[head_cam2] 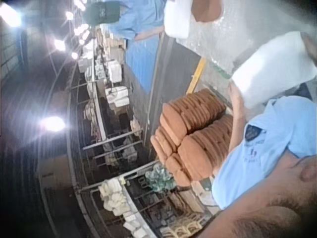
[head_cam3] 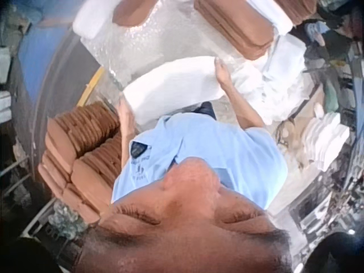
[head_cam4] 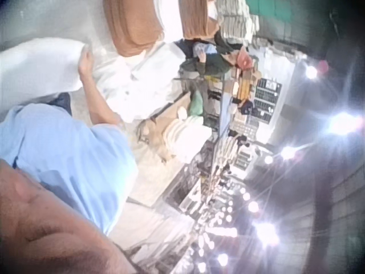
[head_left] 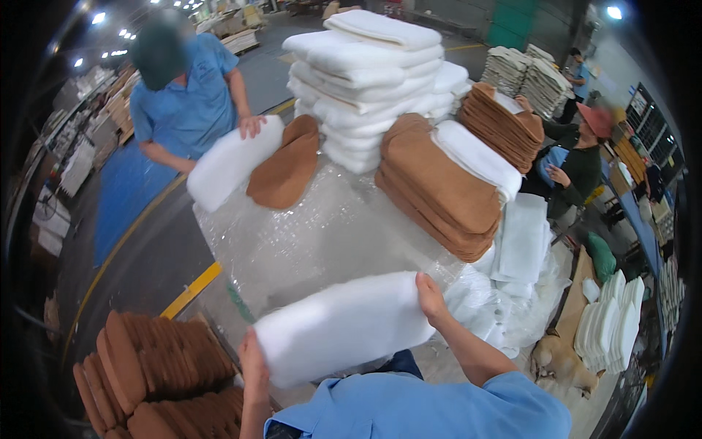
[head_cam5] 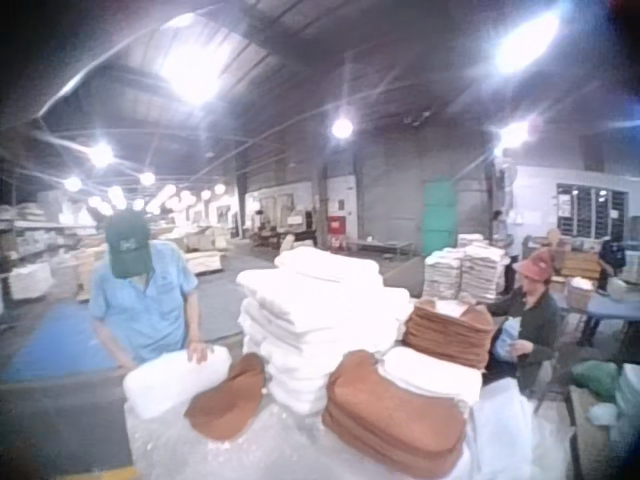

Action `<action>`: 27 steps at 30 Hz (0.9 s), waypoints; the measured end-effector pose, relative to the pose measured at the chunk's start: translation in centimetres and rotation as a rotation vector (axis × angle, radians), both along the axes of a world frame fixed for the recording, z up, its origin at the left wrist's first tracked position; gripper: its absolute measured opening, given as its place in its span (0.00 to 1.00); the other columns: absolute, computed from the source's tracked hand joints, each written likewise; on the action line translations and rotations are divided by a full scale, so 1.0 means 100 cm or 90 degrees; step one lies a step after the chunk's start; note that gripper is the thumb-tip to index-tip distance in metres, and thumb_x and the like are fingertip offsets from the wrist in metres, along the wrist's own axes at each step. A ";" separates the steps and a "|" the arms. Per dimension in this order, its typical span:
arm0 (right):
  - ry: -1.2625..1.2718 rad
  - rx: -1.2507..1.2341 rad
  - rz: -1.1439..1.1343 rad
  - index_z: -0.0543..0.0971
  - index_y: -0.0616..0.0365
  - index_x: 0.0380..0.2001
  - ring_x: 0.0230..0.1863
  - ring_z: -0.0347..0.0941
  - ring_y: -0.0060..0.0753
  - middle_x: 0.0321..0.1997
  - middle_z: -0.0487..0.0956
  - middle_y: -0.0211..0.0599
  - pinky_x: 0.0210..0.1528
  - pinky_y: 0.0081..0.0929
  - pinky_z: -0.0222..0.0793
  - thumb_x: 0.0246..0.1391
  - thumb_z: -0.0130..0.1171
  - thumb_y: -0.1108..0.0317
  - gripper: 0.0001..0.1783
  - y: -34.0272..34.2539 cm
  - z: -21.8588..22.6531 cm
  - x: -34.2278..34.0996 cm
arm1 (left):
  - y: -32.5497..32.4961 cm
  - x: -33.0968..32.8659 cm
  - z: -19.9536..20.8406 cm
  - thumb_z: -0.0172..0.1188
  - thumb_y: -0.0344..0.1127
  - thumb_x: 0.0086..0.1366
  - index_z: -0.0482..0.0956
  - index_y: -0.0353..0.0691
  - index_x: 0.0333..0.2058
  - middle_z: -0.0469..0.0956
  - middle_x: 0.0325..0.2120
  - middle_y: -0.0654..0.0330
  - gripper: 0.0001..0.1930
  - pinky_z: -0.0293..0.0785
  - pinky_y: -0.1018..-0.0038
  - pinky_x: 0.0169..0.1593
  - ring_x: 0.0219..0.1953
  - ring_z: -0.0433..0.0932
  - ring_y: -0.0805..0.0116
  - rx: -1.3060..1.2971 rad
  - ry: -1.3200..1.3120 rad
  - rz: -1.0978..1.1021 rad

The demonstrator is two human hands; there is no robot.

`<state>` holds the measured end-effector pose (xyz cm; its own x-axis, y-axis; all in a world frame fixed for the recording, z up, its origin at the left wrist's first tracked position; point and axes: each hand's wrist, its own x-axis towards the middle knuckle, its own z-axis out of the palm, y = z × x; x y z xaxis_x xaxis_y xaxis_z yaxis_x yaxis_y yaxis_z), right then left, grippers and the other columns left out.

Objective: The person inserts white foam inserts into brown fabric covers and stacks the finished cushions. The person handles foam and fabric pieces one at a time, aligns edges, and places completed units on a growing pile.

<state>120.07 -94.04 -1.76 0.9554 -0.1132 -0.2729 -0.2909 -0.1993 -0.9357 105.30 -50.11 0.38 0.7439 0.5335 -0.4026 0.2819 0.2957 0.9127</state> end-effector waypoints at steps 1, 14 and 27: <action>-0.047 0.037 -0.028 0.79 0.61 0.43 0.44 0.71 0.27 0.41 0.78 0.32 0.52 0.28 0.67 0.78 0.43 0.46 0.28 -0.003 0.015 0.000 | -0.006 0.004 0.013 0.49 0.50 0.82 0.82 0.30 0.49 0.85 0.44 0.54 0.24 0.77 0.67 0.52 0.46 0.82 0.66 0.016 -0.048 0.025; -0.215 0.129 -0.141 0.74 0.57 0.33 0.39 0.63 0.19 0.34 0.70 0.23 0.44 0.25 0.63 0.78 0.45 0.57 0.20 -0.004 -0.001 -0.015 | -0.010 0.020 -0.005 0.48 0.50 0.82 0.81 0.34 0.47 0.81 0.41 0.59 0.22 0.72 0.67 0.52 0.43 0.76 0.68 0.063 -0.028 0.016; -0.428 -0.263 0.240 0.81 0.62 0.52 0.57 0.77 0.52 0.54 0.83 0.50 0.61 0.42 0.71 0.73 0.50 0.62 0.17 0.007 0.136 -0.003 | -0.128 0.051 0.091 0.76 0.39 0.53 0.77 0.38 0.57 0.80 0.53 0.53 0.33 0.68 0.53 0.61 0.56 0.78 0.51 0.900 -0.212 -0.451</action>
